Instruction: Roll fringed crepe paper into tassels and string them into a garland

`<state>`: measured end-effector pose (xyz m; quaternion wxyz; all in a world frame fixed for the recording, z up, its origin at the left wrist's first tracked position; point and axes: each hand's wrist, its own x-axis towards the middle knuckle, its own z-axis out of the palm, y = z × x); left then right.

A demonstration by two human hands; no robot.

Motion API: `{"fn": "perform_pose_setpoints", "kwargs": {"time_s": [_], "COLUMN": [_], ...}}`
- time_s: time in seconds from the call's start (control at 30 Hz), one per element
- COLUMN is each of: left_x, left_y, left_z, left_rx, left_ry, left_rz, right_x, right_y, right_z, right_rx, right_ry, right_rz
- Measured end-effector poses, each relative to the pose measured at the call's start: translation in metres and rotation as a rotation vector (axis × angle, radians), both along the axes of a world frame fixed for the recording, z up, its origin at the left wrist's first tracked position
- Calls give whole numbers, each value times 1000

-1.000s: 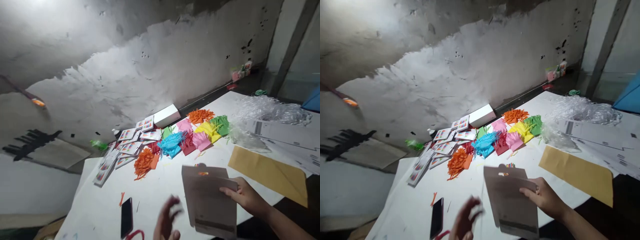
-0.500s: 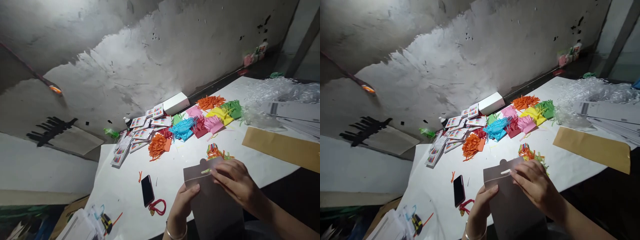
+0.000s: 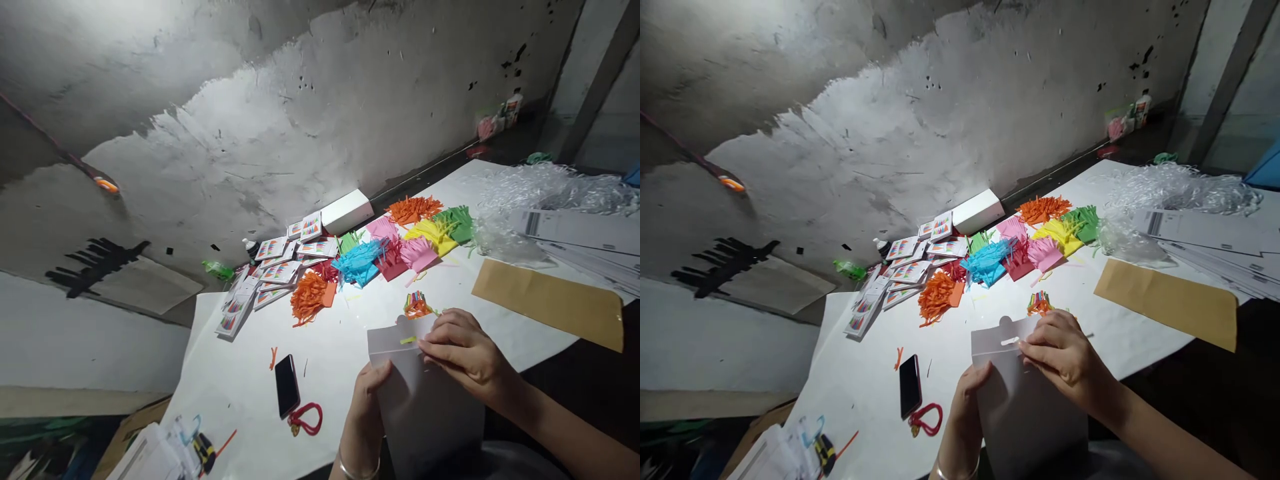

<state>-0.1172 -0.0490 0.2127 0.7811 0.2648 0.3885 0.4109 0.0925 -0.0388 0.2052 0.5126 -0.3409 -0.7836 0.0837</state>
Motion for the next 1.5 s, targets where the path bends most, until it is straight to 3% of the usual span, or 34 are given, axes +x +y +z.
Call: {"fn": "perform_pose_setpoints", "kwargs": {"time_s": [0.2,0.33,0.4,0.53,0.63,0.77,0.83,0.9,0.93,1.0,1.07,1.17,1.27,1.37,1.5], "left_x": [23,33,35,23,11,16,31,50,59,71,71,51,27,20,30], "left_y": [3,4,7,15,24,36,35,28,21,8,-1,1,9,12,15], "left_z": [0,7,10,12,9,11,15,18,19,19,18,19,22,24,23], "left_rx": [-54,-41,6,107,203,326,420,531,569,554,474,412,338,231,199], "left_ry": [-29,-20,6,145,216,358,504,599,592,502,424,457,384,176,72], "left_rz": [14,26,34,116,175,195,352,529,545,403,250,309,352,185,64], "right_x": [12,18,25,47,62,59,50,37,31,16,6,7,23,36,40], "right_y": [4,3,0,0,8,5,0,-4,-6,-8,-12,-13,-1,21,41], "right_z": [-22,-17,-13,-20,-32,-31,-25,-19,-17,-15,-13,-7,2,16,36], "right_rx": [119,75,55,-246,-528,-713,-623,-411,-286,-91,-28,-18,70,151,145], "right_ry": [-1,-13,115,578,593,427,365,327,294,203,73,-26,41,2,-101], "right_rz": [-109,-82,-49,-141,-169,156,185,32,-35,-39,82,181,78,25,106]}}
